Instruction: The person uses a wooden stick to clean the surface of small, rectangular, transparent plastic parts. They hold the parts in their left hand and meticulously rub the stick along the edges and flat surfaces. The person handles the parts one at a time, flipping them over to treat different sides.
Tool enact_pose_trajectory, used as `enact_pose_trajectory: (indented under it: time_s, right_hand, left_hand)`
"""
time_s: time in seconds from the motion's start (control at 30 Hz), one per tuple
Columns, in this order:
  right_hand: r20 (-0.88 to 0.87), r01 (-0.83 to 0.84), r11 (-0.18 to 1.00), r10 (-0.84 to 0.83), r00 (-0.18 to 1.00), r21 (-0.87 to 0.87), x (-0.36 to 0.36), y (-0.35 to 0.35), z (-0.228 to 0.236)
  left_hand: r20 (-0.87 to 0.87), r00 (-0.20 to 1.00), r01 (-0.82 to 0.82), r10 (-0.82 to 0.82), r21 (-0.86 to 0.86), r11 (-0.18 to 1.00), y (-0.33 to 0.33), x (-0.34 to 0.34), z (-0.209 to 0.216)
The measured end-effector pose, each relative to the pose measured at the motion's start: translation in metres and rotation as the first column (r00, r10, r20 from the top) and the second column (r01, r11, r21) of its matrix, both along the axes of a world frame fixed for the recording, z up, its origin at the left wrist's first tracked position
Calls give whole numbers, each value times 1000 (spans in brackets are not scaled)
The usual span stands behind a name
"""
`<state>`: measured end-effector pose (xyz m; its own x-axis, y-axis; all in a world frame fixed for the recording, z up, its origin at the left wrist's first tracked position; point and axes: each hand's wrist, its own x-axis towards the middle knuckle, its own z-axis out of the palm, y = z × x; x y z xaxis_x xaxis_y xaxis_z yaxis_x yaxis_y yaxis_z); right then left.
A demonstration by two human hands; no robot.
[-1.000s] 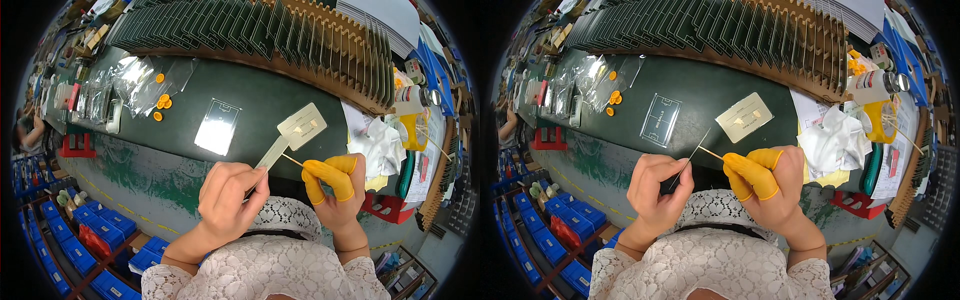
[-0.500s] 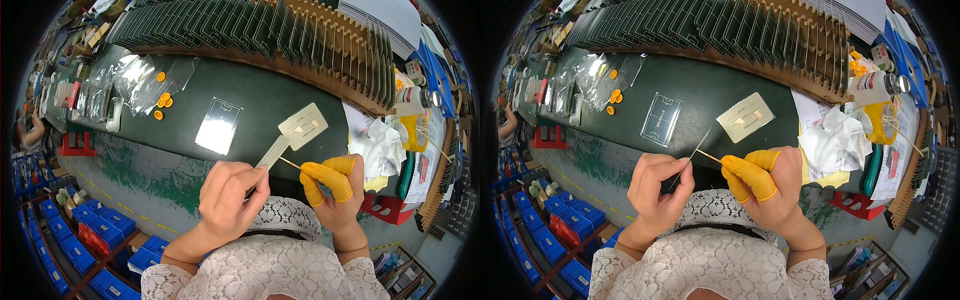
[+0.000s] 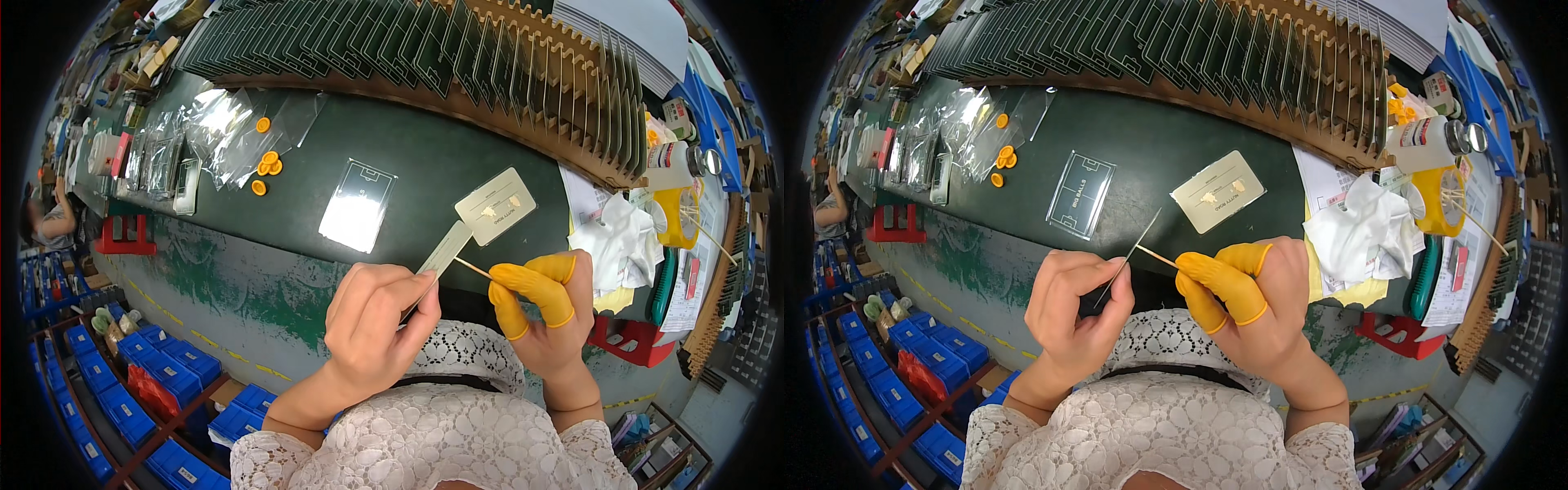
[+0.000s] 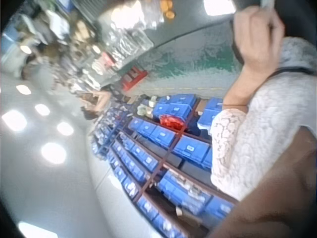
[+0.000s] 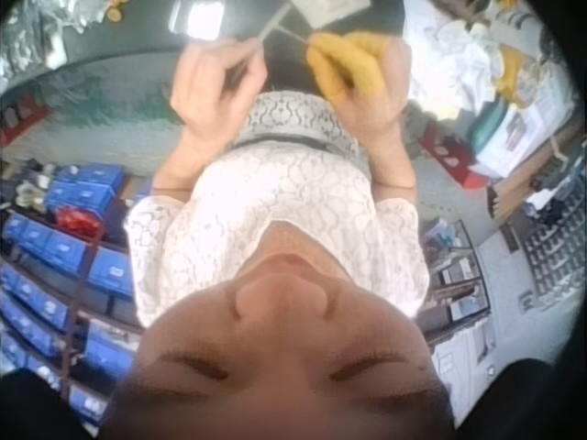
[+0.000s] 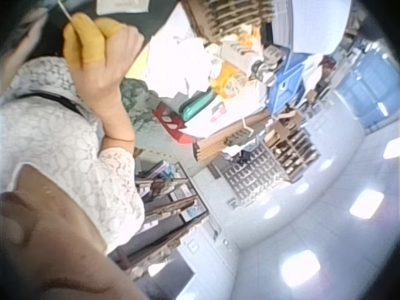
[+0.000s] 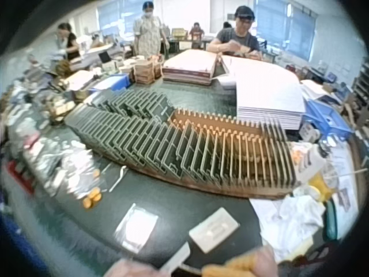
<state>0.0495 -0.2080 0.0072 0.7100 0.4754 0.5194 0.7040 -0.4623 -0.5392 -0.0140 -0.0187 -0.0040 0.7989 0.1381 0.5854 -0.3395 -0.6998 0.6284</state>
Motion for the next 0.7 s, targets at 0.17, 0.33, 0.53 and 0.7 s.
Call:
enact_pose_trajectory:
  time_s: [0.17,0.33,0.53,0.7]
  right_hand:
    - [9,8,1000,-8,1000,4,-1,-1,-1]
    - [17,27,1000,-27,999,14,1,-1,-2]
    - [-6,9,1000,-9,1000,16,-2,1,-2]
    - [-21,33,999,-32,999,20,-2,0,-1]
  left_hand:
    - [-5,1000,5,-5,-2,1000,0,0,0]
    - [-42,999,-12,12,6,1000,-1,-1,4]
    - [-47,999,-13,13,3,1000,-1,-2,3]
    - [-11,1000,-22,22,-3,1000,-1,0,-1]
